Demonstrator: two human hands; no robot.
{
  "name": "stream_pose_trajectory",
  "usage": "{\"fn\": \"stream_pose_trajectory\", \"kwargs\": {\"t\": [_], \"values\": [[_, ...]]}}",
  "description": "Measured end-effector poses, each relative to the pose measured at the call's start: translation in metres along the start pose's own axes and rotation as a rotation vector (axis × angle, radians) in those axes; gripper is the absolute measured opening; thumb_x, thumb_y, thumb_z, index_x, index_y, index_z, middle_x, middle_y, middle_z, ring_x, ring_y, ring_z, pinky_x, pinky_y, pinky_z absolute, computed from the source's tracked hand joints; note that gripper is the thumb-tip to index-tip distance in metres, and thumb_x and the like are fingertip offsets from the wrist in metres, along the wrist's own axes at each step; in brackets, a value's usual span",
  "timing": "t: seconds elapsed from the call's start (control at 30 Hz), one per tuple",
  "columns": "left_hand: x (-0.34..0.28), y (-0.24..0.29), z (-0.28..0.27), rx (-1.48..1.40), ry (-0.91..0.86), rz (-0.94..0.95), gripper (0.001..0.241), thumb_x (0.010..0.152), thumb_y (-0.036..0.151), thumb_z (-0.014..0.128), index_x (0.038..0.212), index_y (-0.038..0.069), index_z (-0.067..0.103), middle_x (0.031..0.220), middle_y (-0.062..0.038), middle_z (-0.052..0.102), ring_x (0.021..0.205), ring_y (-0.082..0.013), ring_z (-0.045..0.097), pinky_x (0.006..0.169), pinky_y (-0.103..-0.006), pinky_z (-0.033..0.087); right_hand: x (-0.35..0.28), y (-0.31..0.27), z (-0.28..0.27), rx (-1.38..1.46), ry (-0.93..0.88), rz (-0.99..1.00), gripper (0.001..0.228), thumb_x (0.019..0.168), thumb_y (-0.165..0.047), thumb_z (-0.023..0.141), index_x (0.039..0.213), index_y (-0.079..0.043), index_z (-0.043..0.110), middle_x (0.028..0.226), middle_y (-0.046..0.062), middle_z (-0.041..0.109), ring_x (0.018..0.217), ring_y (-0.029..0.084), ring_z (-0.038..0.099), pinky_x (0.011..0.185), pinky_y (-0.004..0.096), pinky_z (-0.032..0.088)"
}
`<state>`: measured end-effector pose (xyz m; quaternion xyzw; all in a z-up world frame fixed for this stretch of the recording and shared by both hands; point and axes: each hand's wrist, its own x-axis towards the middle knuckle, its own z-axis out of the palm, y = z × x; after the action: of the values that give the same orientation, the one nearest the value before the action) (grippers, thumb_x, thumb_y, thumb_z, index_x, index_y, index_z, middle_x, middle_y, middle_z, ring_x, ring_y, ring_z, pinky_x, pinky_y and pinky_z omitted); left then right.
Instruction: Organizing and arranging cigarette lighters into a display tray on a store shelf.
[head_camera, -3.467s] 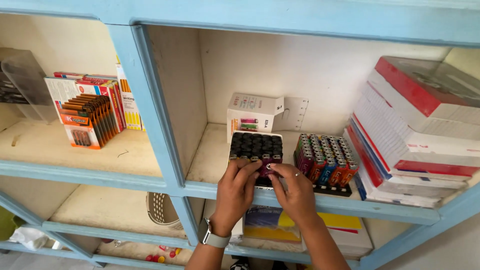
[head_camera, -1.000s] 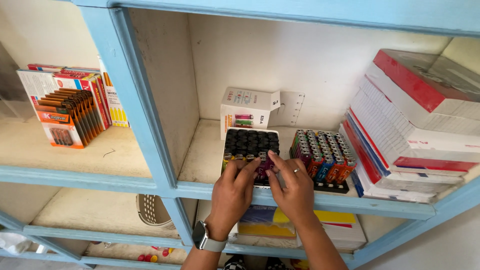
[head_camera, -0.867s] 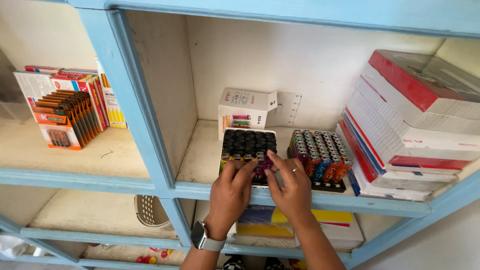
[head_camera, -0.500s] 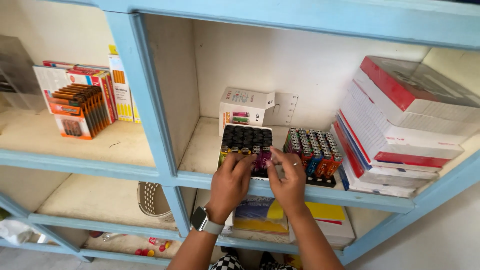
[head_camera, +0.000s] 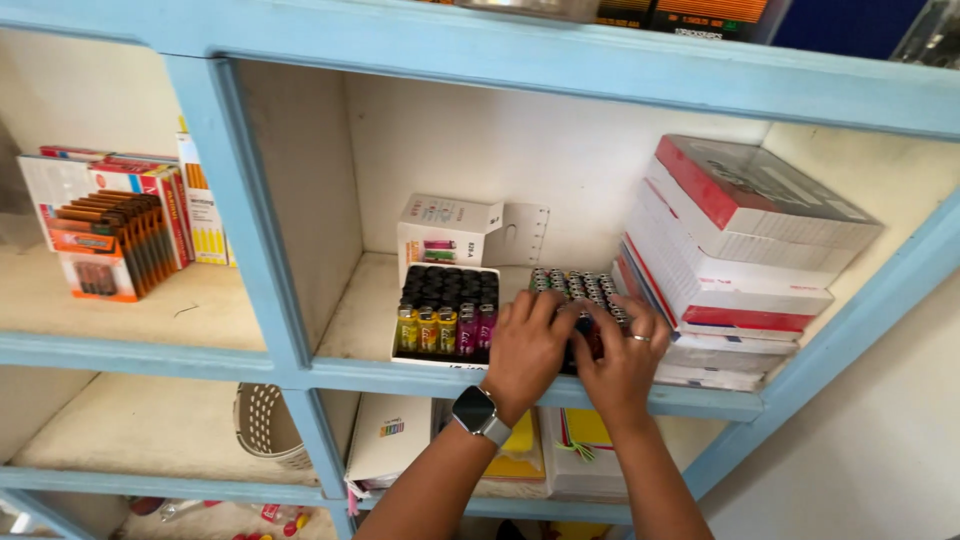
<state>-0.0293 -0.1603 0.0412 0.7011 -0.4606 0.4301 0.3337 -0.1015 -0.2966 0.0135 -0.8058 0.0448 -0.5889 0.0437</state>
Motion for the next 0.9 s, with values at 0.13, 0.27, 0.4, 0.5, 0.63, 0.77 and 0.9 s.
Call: {"fn": "stream_pose_trajectory", "kwargs": {"t": [0.13, 0.27, 0.4, 0.5, 0.63, 0.77, 0.9], "values": [[-0.005, -0.01, 0.009, 0.069, -0.013, -0.012, 0.041, 0.08, 0.018, 0.072, 0.12, 0.013, 0.071, 0.12, -0.005, 0.062, 0.114, -0.0279, 0.055, 0.09, -0.0422, 0.045, 0.005, -0.006, -0.001, -0.078, -0.044, 0.009, 0.045, 0.076, -0.019, 0.083, 0.12, -0.02, 0.075, 0.137, 0.01, 0.055, 0.132, 0.038, 0.043, 0.112, 0.053, 0.035], [-0.007, -0.008, 0.006, 0.074, 0.003, -0.034, 0.033, 0.086, 0.021, 0.073, 0.118, 0.013, 0.071, 0.121, -0.005, 0.061, 0.115, -0.0289, 0.054, 0.09, -0.0444, 0.044, 0.003, -0.005, 0.001, -0.059, -0.079, 0.007, 0.045, 0.078, -0.022, 0.084, 0.121, -0.02, 0.074, 0.144, 0.01, 0.052, 0.137, 0.04, 0.04, 0.113, 0.055, 0.033], [-0.008, -0.008, 0.005, 0.091, -0.015, -0.061, 0.03, 0.085, 0.02, 0.073, 0.113, 0.012, 0.071, 0.12, -0.006, 0.061, 0.115, -0.03, 0.054, 0.089, -0.0446, 0.044, 0.004, -0.006, 0.002, -0.086, -0.12, 0.026, 0.042, 0.077, -0.023, 0.085, 0.117, -0.021, 0.074, 0.148, 0.009, 0.051, 0.139, 0.041, 0.038, 0.114, 0.055, 0.032], [-0.009, -0.007, 0.005, 0.106, 0.0, -0.058, 0.03, 0.084, 0.019, 0.073, 0.113, 0.011, 0.071, 0.12, -0.006, 0.061, 0.116, -0.0298, 0.054, 0.09, -0.0444, 0.044, 0.004, -0.006, 0.003, -0.079, -0.117, 0.02, 0.041, 0.075, -0.024, 0.086, 0.114, -0.02, 0.074, 0.147, 0.009, 0.051, 0.139, 0.042, 0.038, 0.114, 0.056, 0.032], [-0.01, -0.011, 0.01, 0.078, -0.017, -0.052, 0.029, 0.084, 0.018, 0.073, 0.112, 0.009, 0.071, 0.119, -0.006, 0.061, 0.115, -0.0291, 0.054, 0.09, -0.0438, 0.044, 0.002, -0.005, 0.005, -0.1, -0.12, 0.005, 0.043, 0.072, -0.021, 0.086, 0.114, -0.021, 0.076, 0.147, 0.009, 0.051, 0.139, 0.042, 0.038, 0.113, 0.057, 0.032], [-0.009, -0.013, 0.012, 0.01, -0.012, -0.031, 0.027, 0.082, 0.017, 0.074, 0.107, 0.008, 0.071, 0.117, -0.006, 0.061, 0.114, -0.0288, 0.054, 0.093, -0.0429, 0.045, 0.001, -0.004, 0.008, -0.087, -0.108, 0.007, 0.04, 0.073, -0.019, 0.087, 0.111, -0.019, 0.076, 0.143, 0.004, 0.055, 0.141, 0.04, 0.039, 0.114, 0.056, 0.031], [-0.001, -0.013, 0.008, -0.04, -0.012, -0.047, 0.03, 0.075, 0.014, 0.076, 0.104, 0.007, 0.071, 0.115, -0.007, 0.061, 0.111, -0.03, 0.054, 0.09, -0.043, 0.044, 0.004, -0.003, 0.009, -0.068, -0.108, 0.052, 0.036, 0.071, -0.017, 0.087, 0.106, -0.017, 0.076, 0.137, 0.001, 0.061, 0.141, 0.039, 0.04, 0.114, 0.055, 0.03]]}}
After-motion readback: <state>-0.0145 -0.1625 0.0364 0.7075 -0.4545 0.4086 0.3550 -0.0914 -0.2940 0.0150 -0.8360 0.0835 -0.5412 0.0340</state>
